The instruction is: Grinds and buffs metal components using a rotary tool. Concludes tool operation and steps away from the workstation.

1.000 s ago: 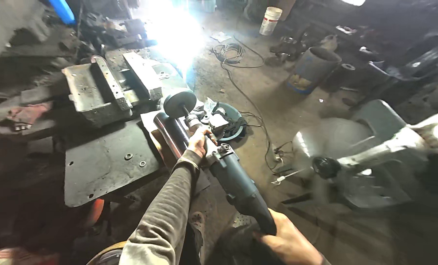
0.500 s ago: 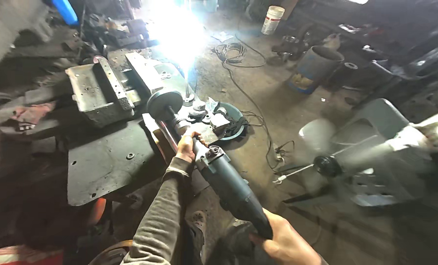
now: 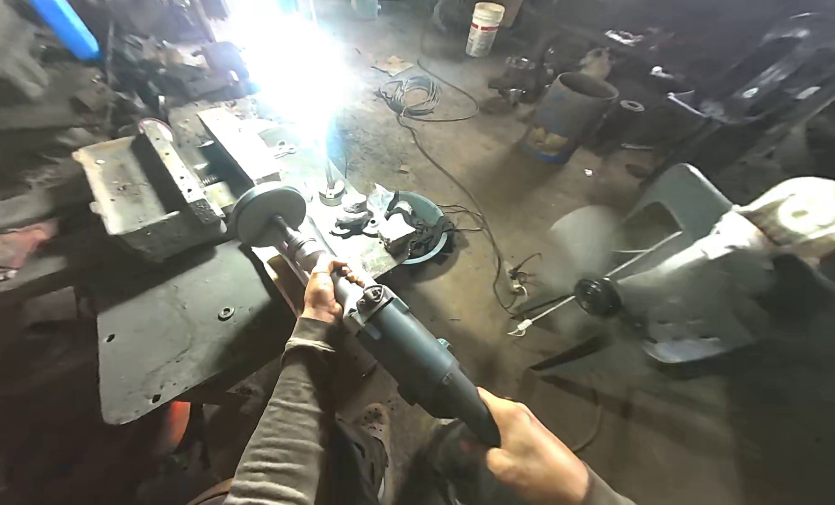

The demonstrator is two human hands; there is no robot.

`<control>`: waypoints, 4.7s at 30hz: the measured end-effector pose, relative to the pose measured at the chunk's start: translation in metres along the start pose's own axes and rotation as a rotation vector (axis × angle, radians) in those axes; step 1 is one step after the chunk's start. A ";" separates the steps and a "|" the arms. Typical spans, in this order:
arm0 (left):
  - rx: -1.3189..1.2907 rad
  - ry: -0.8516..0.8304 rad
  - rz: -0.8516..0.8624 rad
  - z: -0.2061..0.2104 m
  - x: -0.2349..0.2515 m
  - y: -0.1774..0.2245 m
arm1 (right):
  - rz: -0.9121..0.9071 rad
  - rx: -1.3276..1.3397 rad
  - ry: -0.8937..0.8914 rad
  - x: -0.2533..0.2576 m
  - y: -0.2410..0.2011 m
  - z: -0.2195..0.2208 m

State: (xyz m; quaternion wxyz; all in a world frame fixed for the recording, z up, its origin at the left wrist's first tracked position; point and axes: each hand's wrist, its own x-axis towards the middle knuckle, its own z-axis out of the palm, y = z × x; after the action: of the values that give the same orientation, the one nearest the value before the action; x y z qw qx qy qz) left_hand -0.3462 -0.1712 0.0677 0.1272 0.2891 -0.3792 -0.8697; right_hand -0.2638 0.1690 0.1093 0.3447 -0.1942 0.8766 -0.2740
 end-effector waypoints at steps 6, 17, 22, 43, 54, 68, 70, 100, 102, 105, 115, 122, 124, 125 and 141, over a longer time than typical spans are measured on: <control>0.075 -0.022 -0.052 0.023 0.018 -0.005 | 0.006 0.073 0.059 0.008 0.013 -0.001; 0.117 -0.008 -0.178 0.041 0.060 -0.032 | 0.005 0.255 0.079 0.016 0.029 -0.006; 0.112 -0.043 -0.154 0.038 0.053 -0.028 | -0.006 0.245 0.091 0.013 0.028 -0.004; 0.011 0.052 0.028 -0.015 0.006 0.004 | -0.025 0.014 -0.015 0.008 -0.004 0.006; 0.091 -0.002 -0.055 0.030 0.025 -0.002 | -0.016 0.138 0.027 0.015 0.016 -0.006; 0.104 0.082 -0.159 0.050 0.062 -0.022 | -0.043 0.302 0.060 0.023 0.026 -0.011; 0.098 0.066 -0.142 0.047 0.058 -0.020 | -0.046 0.313 0.054 0.022 0.026 -0.009; 0.013 -0.003 -0.040 0.017 0.023 0.008 | -0.017 0.084 0.024 0.016 0.003 -0.003; 0.030 -0.006 -0.063 0.026 0.034 0.004 | -0.012 0.133 0.027 0.019 0.009 -0.005; 0.062 -0.017 -0.088 0.034 0.046 -0.004 | -0.022 0.175 0.044 0.024 0.017 -0.006; 0.151 0.067 -0.167 0.048 0.074 -0.020 | -0.047 0.328 0.066 0.030 0.024 -0.006; 0.110 0.022 -0.136 0.041 0.060 -0.016 | -0.049 0.316 0.064 0.025 0.022 -0.003; 0.091 -0.022 -0.118 0.037 0.052 -0.009 | -0.059 0.252 0.071 0.024 0.020 -0.001; 0.079 -0.043 -0.114 0.032 0.049 -0.007 | -0.063 0.227 0.074 0.023 0.019 0.001; -0.039 0.026 0.054 -0.030 0.009 0.011 | -0.039 -0.019 -0.032 0.019 -0.015 0.009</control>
State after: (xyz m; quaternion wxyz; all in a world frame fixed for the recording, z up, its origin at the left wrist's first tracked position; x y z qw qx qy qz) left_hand -0.3358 -0.2003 0.0560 0.1611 0.2877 -0.3680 -0.8694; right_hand -0.2678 0.1440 0.1033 0.3515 -0.2189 0.8695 -0.2693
